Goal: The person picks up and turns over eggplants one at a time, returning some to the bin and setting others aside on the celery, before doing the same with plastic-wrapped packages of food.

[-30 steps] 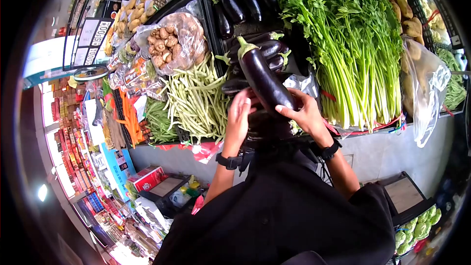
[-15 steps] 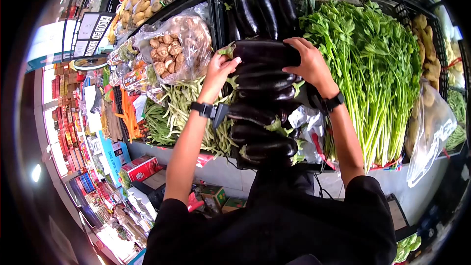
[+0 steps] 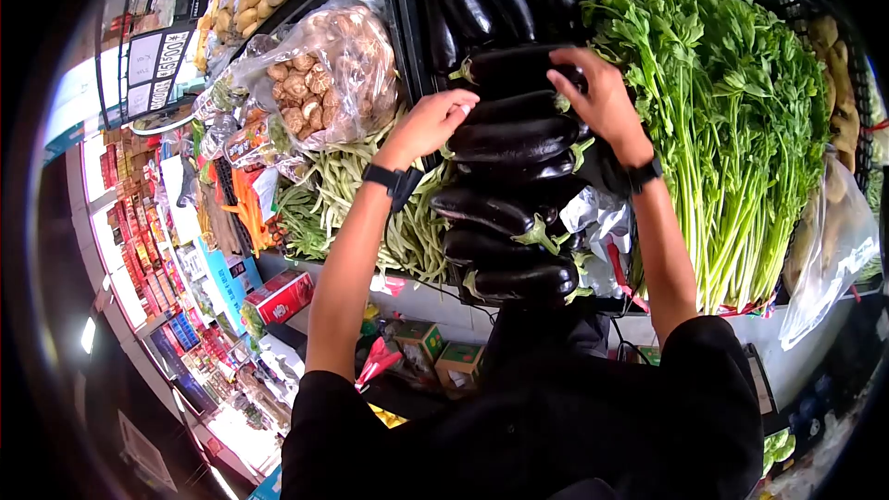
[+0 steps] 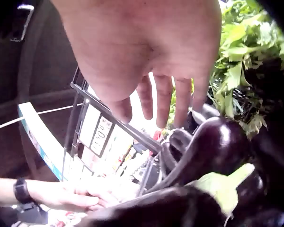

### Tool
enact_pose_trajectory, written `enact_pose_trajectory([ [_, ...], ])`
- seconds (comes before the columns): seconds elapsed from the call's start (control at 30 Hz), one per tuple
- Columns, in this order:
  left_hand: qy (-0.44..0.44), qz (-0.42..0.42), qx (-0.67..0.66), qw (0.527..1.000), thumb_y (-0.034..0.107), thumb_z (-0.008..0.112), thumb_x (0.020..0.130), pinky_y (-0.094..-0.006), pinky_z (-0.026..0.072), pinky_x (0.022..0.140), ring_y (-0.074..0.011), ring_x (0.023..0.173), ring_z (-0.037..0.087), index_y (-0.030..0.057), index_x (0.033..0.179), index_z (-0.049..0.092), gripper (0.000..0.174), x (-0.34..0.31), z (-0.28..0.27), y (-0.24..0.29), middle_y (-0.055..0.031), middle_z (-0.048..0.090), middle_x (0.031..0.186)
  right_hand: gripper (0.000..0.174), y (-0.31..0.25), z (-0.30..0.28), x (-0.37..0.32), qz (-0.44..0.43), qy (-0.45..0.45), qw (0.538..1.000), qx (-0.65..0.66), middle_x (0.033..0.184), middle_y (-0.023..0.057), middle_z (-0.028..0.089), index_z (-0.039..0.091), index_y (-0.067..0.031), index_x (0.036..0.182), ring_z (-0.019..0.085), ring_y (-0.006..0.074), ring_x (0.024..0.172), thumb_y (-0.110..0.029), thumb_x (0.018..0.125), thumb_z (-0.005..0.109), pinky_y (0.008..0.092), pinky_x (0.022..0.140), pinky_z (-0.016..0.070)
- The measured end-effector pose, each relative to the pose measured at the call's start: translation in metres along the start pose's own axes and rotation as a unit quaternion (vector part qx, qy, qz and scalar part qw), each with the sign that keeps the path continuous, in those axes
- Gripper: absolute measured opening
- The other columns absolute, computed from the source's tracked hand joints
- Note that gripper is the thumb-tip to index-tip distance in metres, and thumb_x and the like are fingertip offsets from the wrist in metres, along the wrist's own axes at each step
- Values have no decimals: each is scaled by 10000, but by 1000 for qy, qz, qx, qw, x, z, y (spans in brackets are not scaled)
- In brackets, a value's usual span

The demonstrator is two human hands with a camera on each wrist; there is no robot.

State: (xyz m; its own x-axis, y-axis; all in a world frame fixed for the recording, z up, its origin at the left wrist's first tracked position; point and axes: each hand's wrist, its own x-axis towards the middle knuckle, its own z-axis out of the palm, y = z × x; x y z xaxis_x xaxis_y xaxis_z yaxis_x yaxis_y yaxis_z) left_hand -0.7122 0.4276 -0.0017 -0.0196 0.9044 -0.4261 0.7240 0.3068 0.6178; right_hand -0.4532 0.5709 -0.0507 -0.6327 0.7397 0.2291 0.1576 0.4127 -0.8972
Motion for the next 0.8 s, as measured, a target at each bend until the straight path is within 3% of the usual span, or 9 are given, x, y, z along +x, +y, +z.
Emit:
enact_pose_trajectory([
  [0.07,-38,-3,-47,998,203,630,955,-361,497,954,-278,1096,651,17,1251,598,351,-21,4,14,-156,669,1178,485,-18,3,-27,28,-25,999,-8,1124,178,664,624,2,1193,643,341,1034,-306,842,752,410,920,511],
  [0.13,-69,26,26,997,285,769,830,-396,414,1070,-321,1281,511,37,1372,496,656,-43,8,29,-171,527,1373,593,-37,7,-54,72,-117,990,-43,1176,190,639,624,-13,1221,613,354,1102,-393,793,782,414,957,497],
  [0.17,-41,56,79,994,270,796,787,-398,411,1077,-326,1296,493,47,1399,462,732,-50,15,28,-166,506,1394,695,-31,18,-74,-1,-103,991,-86,1293,186,569,591,-53,1284,545,369,1197,-367,715,839,434,991,476],
  [0.2,-13,86,131,988,256,822,745,-400,407,1083,-331,1311,475,58,1426,428,812,-55,23,26,-162,485,1415,716,-41,22,-82,18,-110,989,-101,1396,162,489,549,-89,1343,467,358,1286,-182,695,838,416,1054,440],
  [0.23,37,105,142,983,225,846,681,-414,429,1051,-342,1253,496,79,1418,428,859,-59,32,28,-142,509,1357,761,-44,25,-87,11,-94,987,-130,1363,131,499,531,-104,1353,470,350,1272,-148,660,841,425,1027,451],
  [0.33,86,36,230,969,213,843,674,-431,461,984,-335,1143,536,96,1372,465,802,-64,42,44,-113,543,1241,753,-49,37,-96,-7,-26,984,-177,1248,69,536,566,-121,1297,492,321,1196,-18,587,796,422,972,465],
  [0.37,128,72,246,958,200,846,653,-440,475,928,-321,1057,548,108,1298,520,729,-67,46,46,-87,547,1158,747,-53,37,-97,-17,-22,978,-208,1236,65,539,577,-121,1279,496,316,1178,-7,572,791,421,964,465],
  [0.57,168,140,197,956,190,857,600,-415,479,932,-306,1058,566,104,1192,611,647,-143,51,81,-77,567,1160,735,-128,6,-146,-59,3,981,-185,1167,52,547,604,-127,1220,500,303,1113,-2,520,792,419,946,441],
  [0.8,32,125,-63,990,210,866,632,-365,500,940,-272,1051,623,52,1202,639,633,-286,76,81,-91,617,1138,784,-214,-7,-247,-56,-80,995,16,1201,130,600,575,-45,1263,549,327,1126,-91,550,897,402,996,448],
])
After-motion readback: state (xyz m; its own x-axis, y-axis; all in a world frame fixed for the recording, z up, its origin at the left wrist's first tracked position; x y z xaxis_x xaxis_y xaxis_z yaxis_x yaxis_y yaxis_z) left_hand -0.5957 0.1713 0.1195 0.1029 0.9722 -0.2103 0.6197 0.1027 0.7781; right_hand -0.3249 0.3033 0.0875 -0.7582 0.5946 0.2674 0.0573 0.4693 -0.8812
